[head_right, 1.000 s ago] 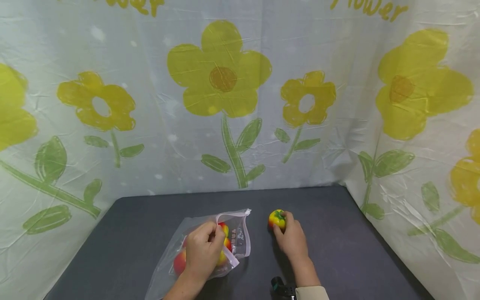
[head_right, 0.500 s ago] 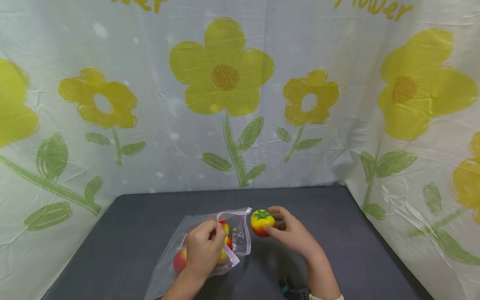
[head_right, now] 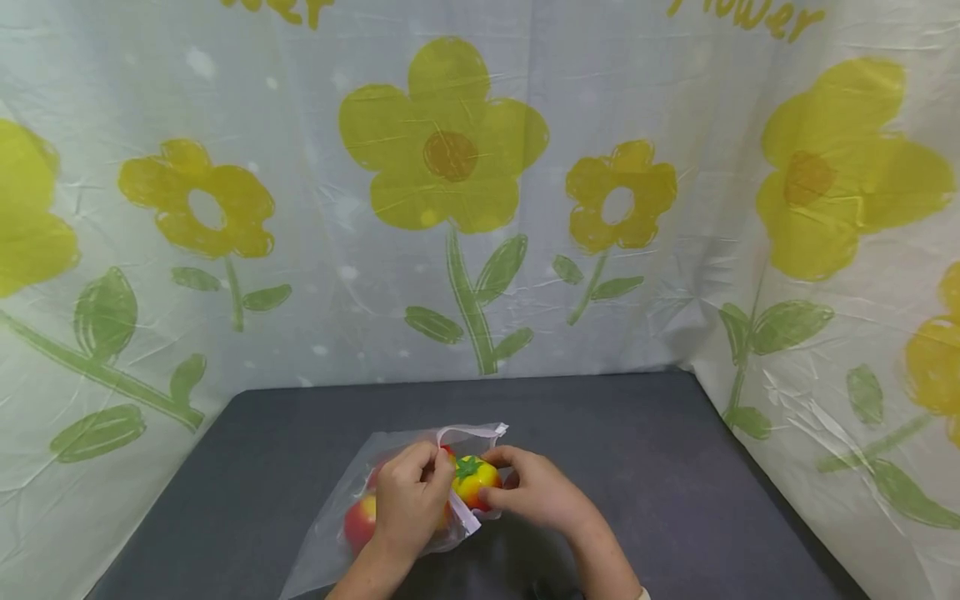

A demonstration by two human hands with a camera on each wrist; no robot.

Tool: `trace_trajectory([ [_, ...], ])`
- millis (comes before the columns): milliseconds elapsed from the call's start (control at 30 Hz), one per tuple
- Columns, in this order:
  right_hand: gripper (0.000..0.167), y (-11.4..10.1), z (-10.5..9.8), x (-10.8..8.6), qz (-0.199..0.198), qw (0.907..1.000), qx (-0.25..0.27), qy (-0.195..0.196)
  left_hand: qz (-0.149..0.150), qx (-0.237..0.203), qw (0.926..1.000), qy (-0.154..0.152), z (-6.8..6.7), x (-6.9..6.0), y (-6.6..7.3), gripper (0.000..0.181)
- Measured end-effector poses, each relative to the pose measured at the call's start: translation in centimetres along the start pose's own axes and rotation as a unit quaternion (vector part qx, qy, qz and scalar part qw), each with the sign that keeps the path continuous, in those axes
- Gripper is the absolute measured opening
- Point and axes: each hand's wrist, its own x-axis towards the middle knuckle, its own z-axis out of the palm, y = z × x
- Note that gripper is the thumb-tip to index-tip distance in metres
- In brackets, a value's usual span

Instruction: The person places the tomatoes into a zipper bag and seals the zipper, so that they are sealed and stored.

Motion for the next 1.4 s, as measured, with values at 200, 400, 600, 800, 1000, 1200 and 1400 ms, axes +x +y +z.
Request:
trace_trajectory([
  [200, 0.047, -0.2, 1.2, 0.5, -0.025, 0.9993, 0.011, 0.026, 0.022, -0.005, 0.9997, 0.012, 0.2, 0.0, -0.3, 0.031],
  [400, 0.028, -0.7, 1.9, 0.6, -0.049, 0.9981, 0.016, 0.032, 0.023, -0.003, 0.9996, 0.014, 0.3, 0.0, -0.5, 0.031],
  [600, 0.028, -1.4, 1.3, 0.1, -0.034, 0.9985, -0.024, 0.035, 0.019, -0.003, 0.9997, 0.018, 0.1, 0.1, -0.4, 0.032],
  [800, 0.034, -3.2, -0.3, -2.0, 0.014, 0.9972, -0.072, 0.017, 0.018, -0.004, 0.9996, 0.021, 0.0, 0.2, -0.4, 0.035],
  [1000, 0.034, -4.0, 0.2, -2.8, -0.029, 0.9957, -0.025, -0.084, 0.009, 0.001, 0.9999, 0.013, -0.2, 0.5, 0.0, 0.037],
  [1200, 0.033, -3.9, 0.9, -2.7, 0.003, 0.9971, -0.017, -0.075, -0.046, 0.036, 0.9961, -0.066, -1.2, 1.2, 1.2, 0.039],
  [1400, 0.029, -4.2, 1.7, -1.9, 0.02, 0.9956, -0.022, -0.089, -0.169, 0.016, 0.9605, -0.221, -3.9, 3.7, 1.7, 0.041],
])
